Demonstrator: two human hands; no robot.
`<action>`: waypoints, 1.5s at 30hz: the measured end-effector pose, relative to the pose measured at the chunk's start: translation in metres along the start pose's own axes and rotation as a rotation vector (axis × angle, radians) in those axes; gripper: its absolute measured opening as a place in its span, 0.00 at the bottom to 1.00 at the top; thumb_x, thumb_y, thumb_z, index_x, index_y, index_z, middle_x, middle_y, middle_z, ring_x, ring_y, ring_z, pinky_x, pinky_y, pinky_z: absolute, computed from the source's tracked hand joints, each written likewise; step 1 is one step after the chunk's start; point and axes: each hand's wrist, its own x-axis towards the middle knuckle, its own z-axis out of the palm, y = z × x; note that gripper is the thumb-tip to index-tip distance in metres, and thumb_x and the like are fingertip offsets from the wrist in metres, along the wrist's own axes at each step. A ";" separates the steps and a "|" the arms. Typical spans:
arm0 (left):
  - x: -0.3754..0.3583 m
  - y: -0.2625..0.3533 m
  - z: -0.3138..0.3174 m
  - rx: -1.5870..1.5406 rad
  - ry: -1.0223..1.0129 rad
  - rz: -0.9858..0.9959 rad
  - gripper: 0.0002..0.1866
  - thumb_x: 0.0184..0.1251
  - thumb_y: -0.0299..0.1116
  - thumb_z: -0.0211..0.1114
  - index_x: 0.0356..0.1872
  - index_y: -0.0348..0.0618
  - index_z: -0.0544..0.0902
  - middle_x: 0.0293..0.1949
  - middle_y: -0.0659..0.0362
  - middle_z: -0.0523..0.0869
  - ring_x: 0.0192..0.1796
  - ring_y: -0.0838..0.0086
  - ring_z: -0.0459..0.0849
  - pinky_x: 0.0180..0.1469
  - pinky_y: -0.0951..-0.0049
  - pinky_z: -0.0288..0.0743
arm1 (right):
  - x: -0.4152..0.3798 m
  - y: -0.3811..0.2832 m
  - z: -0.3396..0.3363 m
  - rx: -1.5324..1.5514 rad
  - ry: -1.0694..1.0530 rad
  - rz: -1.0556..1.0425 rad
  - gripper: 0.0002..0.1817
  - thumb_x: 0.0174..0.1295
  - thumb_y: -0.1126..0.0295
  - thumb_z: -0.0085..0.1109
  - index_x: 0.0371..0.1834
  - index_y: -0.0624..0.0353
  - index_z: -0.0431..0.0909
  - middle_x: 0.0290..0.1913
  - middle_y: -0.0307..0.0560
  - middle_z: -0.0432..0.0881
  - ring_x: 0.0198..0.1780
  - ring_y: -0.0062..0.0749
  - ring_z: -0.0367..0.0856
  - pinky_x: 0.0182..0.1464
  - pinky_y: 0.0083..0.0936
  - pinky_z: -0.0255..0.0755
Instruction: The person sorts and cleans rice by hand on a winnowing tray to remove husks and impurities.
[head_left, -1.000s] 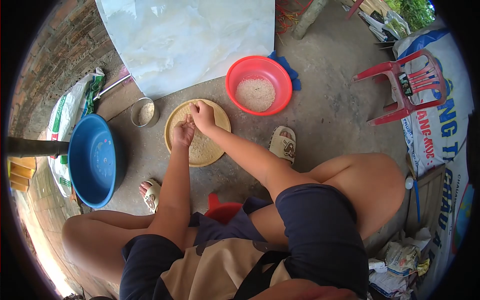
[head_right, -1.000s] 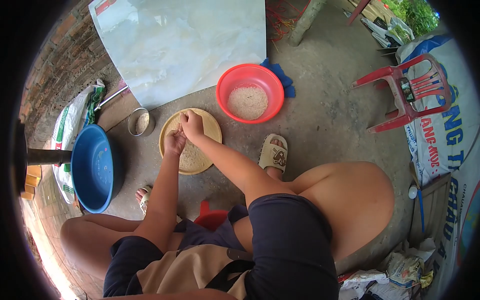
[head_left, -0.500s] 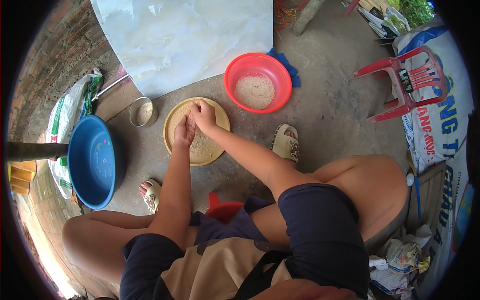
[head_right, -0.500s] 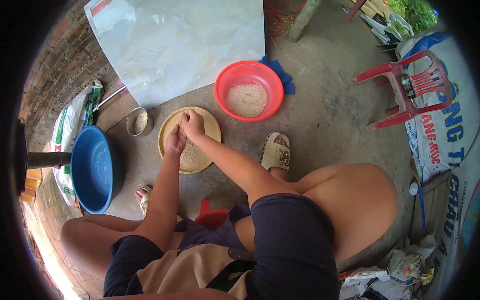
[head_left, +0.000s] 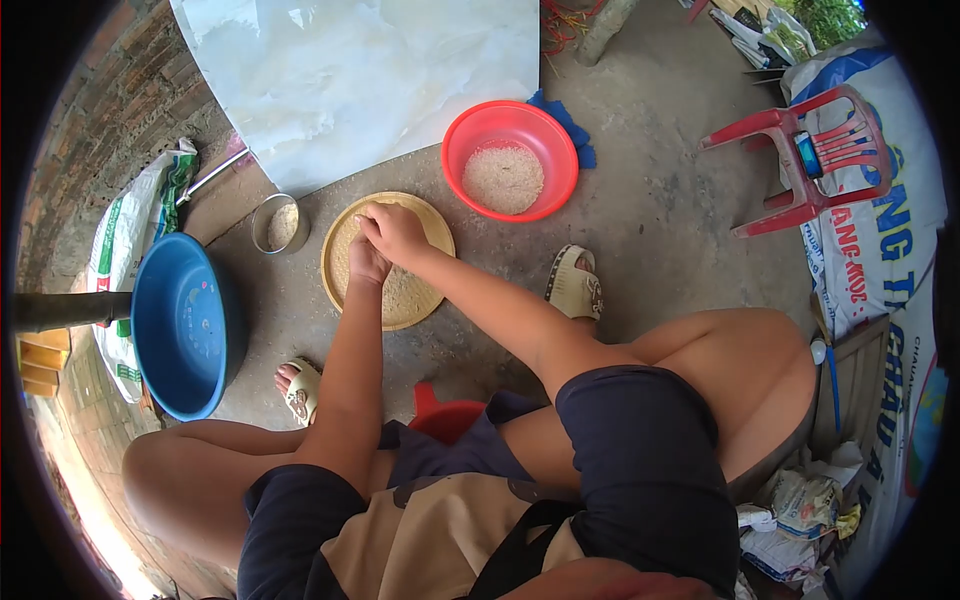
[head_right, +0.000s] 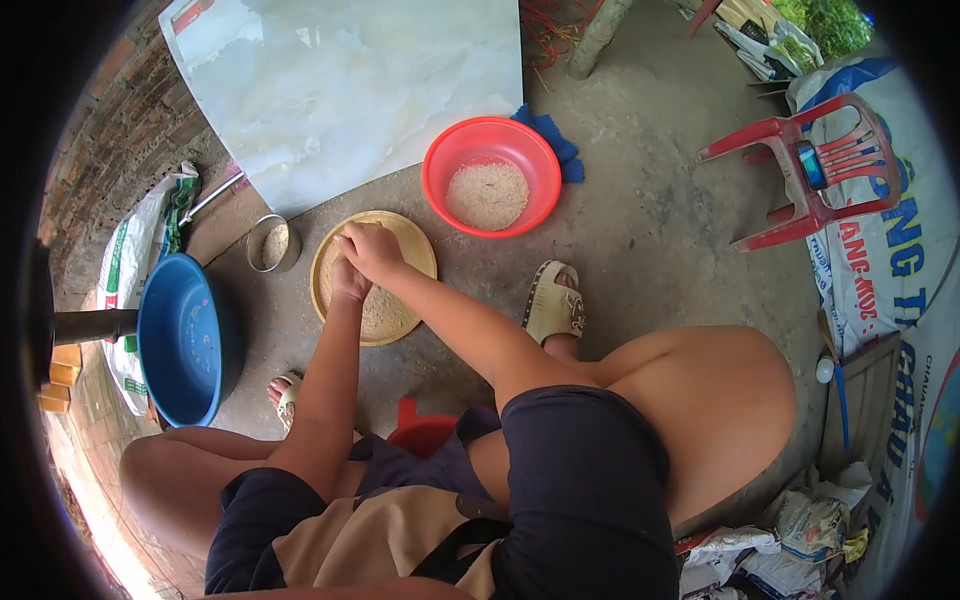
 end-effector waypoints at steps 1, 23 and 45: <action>0.000 0.002 0.001 -0.064 -0.048 0.012 0.20 0.74 0.36 0.39 0.56 0.33 0.68 0.52 0.49 0.76 0.56 0.61 0.76 0.59 0.63 0.71 | -0.002 0.002 -0.002 -0.092 -0.039 -0.108 0.13 0.60 0.63 0.55 0.25 0.62 0.70 0.26 0.52 0.77 0.32 0.46 0.75 0.34 0.40 0.68; 0.005 -0.031 0.101 1.091 0.379 0.424 0.20 0.74 0.27 0.38 0.63 0.33 0.61 0.50 0.37 0.77 0.51 0.58 0.81 0.49 0.69 0.79 | 0.007 0.053 0.019 1.447 0.226 1.168 0.22 0.71 0.53 0.27 0.36 0.54 0.71 0.34 0.41 0.77 0.37 0.28 0.77 0.44 0.27 0.73; -0.012 -0.025 0.116 2.321 0.292 0.799 0.21 0.71 0.44 0.41 0.62 0.56 0.71 0.64 0.57 0.70 0.72 0.57 0.55 0.70 0.49 0.37 | 0.014 0.028 -0.022 1.718 -0.165 0.969 0.19 0.69 0.60 0.33 0.47 0.58 0.73 0.50 0.47 0.77 0.51 0.33 0.76 0.54 0.30 0.70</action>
